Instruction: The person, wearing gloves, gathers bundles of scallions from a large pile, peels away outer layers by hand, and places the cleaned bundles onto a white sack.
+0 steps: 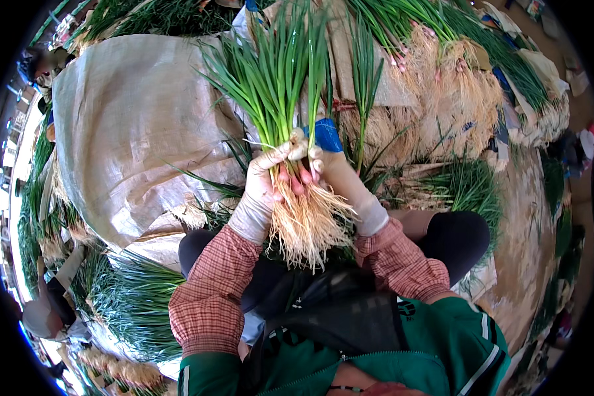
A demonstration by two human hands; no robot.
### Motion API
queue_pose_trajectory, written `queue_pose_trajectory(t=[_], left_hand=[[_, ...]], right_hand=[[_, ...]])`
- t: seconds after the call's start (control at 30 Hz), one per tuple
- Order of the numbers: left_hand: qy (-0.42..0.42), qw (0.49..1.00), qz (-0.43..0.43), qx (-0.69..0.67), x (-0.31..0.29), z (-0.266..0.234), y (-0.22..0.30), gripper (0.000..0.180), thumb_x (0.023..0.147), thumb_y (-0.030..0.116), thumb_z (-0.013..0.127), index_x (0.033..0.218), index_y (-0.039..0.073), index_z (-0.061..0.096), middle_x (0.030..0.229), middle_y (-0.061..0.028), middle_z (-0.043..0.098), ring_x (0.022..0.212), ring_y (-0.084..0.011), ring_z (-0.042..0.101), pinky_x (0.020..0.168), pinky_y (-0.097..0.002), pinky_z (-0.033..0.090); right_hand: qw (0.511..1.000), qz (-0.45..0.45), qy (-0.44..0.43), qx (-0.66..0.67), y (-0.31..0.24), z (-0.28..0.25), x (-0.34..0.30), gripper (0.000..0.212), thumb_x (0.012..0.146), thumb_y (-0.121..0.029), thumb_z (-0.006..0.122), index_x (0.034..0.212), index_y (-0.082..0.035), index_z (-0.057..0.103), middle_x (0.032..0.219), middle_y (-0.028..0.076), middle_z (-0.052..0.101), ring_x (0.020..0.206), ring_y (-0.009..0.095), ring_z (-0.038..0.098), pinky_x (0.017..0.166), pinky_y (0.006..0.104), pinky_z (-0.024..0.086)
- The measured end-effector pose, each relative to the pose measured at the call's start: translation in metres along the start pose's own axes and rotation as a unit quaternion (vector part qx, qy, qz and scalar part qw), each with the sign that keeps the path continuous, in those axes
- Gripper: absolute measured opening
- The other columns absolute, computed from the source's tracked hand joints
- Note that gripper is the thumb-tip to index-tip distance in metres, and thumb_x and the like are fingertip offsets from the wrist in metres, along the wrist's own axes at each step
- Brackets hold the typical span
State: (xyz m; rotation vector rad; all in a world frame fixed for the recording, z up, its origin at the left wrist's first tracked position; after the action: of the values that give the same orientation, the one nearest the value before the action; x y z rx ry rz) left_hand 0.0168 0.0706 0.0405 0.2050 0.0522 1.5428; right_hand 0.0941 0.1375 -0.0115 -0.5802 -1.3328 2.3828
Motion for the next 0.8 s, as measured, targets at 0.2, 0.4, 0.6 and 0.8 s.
queue_pose_trajectory(t=[0.2, 0.4, 0.6, 0.8], left_hand=[[0.048, 0.993, -0.06, 0.087, -0.014, -0.041, 0.009, 0.048, 0.087, 0.015, 0.057, 0.13, -0.003, 0.046, 0.102, -0.0216, 0.064, 0.077, -0.0292, 0.064, 0.075, -0.0372, 0.054], [0.184, 0.926, -0.121, 0.308, -0.004, -0.038, -0.02, 0.031, 0.083, 0.004, 0.062, 0.113, 0.0, 0.053, 0.102, -0.0156, 0.064, 0.088, -0.027, 0.066, 0.075, -0.04, 0.057], [0.075, 0.978, 0.007, 0.197, 0.0, -0.006, -0.013, 0.028, 0.086, 0.008, 0.06, 0.113, 0.003, 0.054, 0.099, -0.017, 0.062, 0.092, -0.0319, 0.065, 0.08, -0.0411, 0.055], [0.096, 0.971, 0.027, 0.218, 0.001, -0.001, 0.024, 0.05, 0.082, 0.02, 0.064, 0.123, -0.006, 0.05, 0.101, -0.016, 0.062, 0.086, -0.0238, 0.062, 0.075, -0.0314, 0.053]], right_hand=[[0.828, -0.177, 0.358, -0.394, -0.073, -0.082, -0.061, 0.024, 0.087, -0.022, 0.064, 0.086, 0.002, 0.065, 0.078, 0.009, 0.064, 0.069, 0.016, 0.058, 0.068, 0.0291, 0.047], [0.913, -0.086, 0.251, -0.309, -0.068, -0.08, -0.026, 0.016, 0.086, -0.016, 0.067, 0.089, -0.001, 0.066, 0.081, 0.003, 0.063, 0.073, 0.011, 0.056, 0.069, 0.0249, 0.047], [0.914, -0.102, 0.117, -0.374, -0.075, -0.053, -0.015, 0.029, 0.093, -0.027, 0.058, 0.103, -0.002, 0.067, 0.091, 0.012, 0.068, 0.082, 0.019, 0.065, 0.077, 0.0311, 0.051], [0.626, -0.19, 0.428, -0.623, -0.204, -0.174, 0.057, 0.031, 0.096, -0.027, 0.049, 0.107, -0.005, 0.067, 0.105, 0.019, 0.067, 0.092, 0.029, 0.066, 0.085, 0.0375, 0.052]])
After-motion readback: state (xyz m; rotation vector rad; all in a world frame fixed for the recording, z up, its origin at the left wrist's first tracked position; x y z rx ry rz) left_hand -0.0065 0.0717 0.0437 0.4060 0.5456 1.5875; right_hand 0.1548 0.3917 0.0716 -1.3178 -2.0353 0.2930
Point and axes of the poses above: each hand's wrist, its own x-axis towards the middle knuckle, its own z-axis out of the palm, y = z × x, the point moved 5 cm from there along x, towards the middle knuckle
